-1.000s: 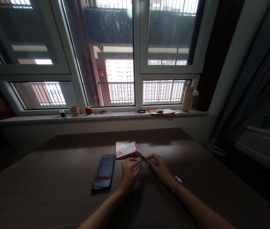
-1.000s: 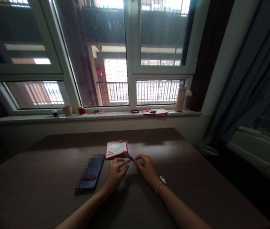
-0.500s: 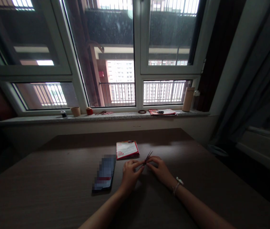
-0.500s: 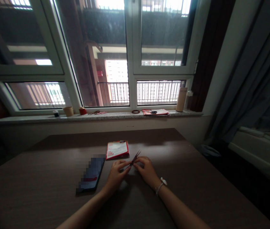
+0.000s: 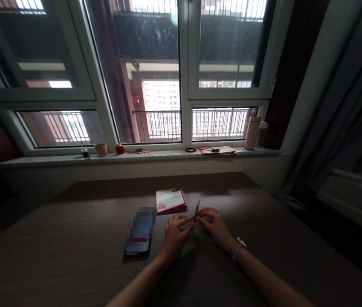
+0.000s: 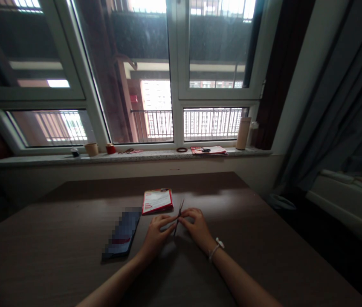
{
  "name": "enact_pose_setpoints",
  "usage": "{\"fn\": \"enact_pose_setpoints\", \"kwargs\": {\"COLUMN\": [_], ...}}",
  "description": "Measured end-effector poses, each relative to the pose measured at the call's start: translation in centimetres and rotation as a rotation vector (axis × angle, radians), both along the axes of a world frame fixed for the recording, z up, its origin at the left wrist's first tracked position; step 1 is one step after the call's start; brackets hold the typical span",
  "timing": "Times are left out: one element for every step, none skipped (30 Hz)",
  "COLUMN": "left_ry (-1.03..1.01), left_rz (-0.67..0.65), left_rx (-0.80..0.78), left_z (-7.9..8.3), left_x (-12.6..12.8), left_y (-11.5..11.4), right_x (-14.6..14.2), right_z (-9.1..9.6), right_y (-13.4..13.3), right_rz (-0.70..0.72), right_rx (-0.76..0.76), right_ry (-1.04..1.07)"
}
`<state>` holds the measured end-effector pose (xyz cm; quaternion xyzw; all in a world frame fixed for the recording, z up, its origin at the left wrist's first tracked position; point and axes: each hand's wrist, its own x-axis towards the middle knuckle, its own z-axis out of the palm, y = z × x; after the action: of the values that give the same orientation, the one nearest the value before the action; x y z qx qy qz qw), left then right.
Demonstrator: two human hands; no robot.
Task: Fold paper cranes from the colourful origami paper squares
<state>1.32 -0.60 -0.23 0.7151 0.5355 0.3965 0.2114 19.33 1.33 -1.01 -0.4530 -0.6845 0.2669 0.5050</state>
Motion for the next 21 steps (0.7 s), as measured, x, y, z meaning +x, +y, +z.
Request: {"fn": "enact_pose_setpoints", "kwargs": {"left_ry": [-0.008,-0.018,-0.03,-0.042,-0.052,-0.059,-0.062,-0.063,-0.061,-0.058,-0.054,-0.052,-0.051,-0.051,-0.054,-0.06,-0.071,-0.084,-0.096,-0.108,-0.117], "left_rz": [0.002,0.001,0.001,0.0,-0.003,-0.007,-0.01,-0.013,-0.016,-0.019,-0.02,-0.021,-0.02,-0.019,-0.02,-0.023,-0.028,-0.034,-0.042,-0.049,-0.054], "left_rx": [0.0,-0.001,-0.001,0.001,0.005,0.009,0.014,0.017,0.019,0.02,0.022,0.024,0.027,0.03,0.033,0.034,0.034,0.031,0.025,0.018,0.011], "left_z": [0.0,0.03,0.07,0.12,0.18,0.23,0.28,0.31,0.32,0.31,0.29,0.27,0.24,0.23,0.22,0.24,0.27,0.31,0.37,0.43,0.49], "left_x": [-0.02,-0.03,-0.04,-0.05,-0.05,-0.06,-0.07,-0.07,-0.08,-0.08,-0.08,-0.08,-0.07,-0.06,-0.05,-0.04,-0.03,-0.04,-0.05,-0.06,-0.08], "left_y": [0.0,0.0,-0.02,-0.04,-0.06,-0.08,-0.1,-0.1,-0.1,-0.1,-0.09,-0.08,-0.07,-0.05,-0.03,-0.01,0.01,0.03,0.05,0.07,0.1], "right_x": [0.01,0.02,0.02,0.02,0.01,0.0,-0.02,-0.03,-0.05,-0.06,-0.07,-0.07,-0.07,-0.07,-0.06,-0.05,-0.06,-0.06,-0.08,-0.1,-0.13], "right_z": [-0.01,-0.04,-0.08,-0.11,-0.14,-0.15,-0.15,-0.13,-0.11,-0.09,-0.08,-0.09,-0.1,-0.12,-0.14,-0.15,-0.14,-0.11,-0.07,-0.01,0.06], "right_y": [0.01,0.03,0.05,0.06,0.06,0.05,0.02,-0.01,-0.04,-0.07,-0.08,-0.08,-0.07,-0.06,-0.06,-0.07,-0.09,-0.13,-0.18,-0.24,-0.31], "right_rz": [0.002,0.003,0.003,0.0,-0.004,-0.008,-0.011,-0.014,-0.014,-0.01,-0.007,-0.006,-0.005,-0.006,-0.007,-0.009,-0.01,-0.009,-0.009,-0.008,-0.008], "right_rx": [0.002,0.005,0.009,0.012,0.014,0.015,0.015,0.016,0.017,0.017,0.018,0.017,0.017,0.018,0.02,0.024,0.03,0.036,0.043,0.049,0.055], "right_ry": [-0.006,-0.012,-0.017,-0.021,-0.024,-0.024,-0.025,-0.025,-0.027,-0.032,-0.035,-0.037,-0.036,-0.034,-0.032,-0.03,-0.03,-0.034,-0.04,-0.049,-0.059]}}
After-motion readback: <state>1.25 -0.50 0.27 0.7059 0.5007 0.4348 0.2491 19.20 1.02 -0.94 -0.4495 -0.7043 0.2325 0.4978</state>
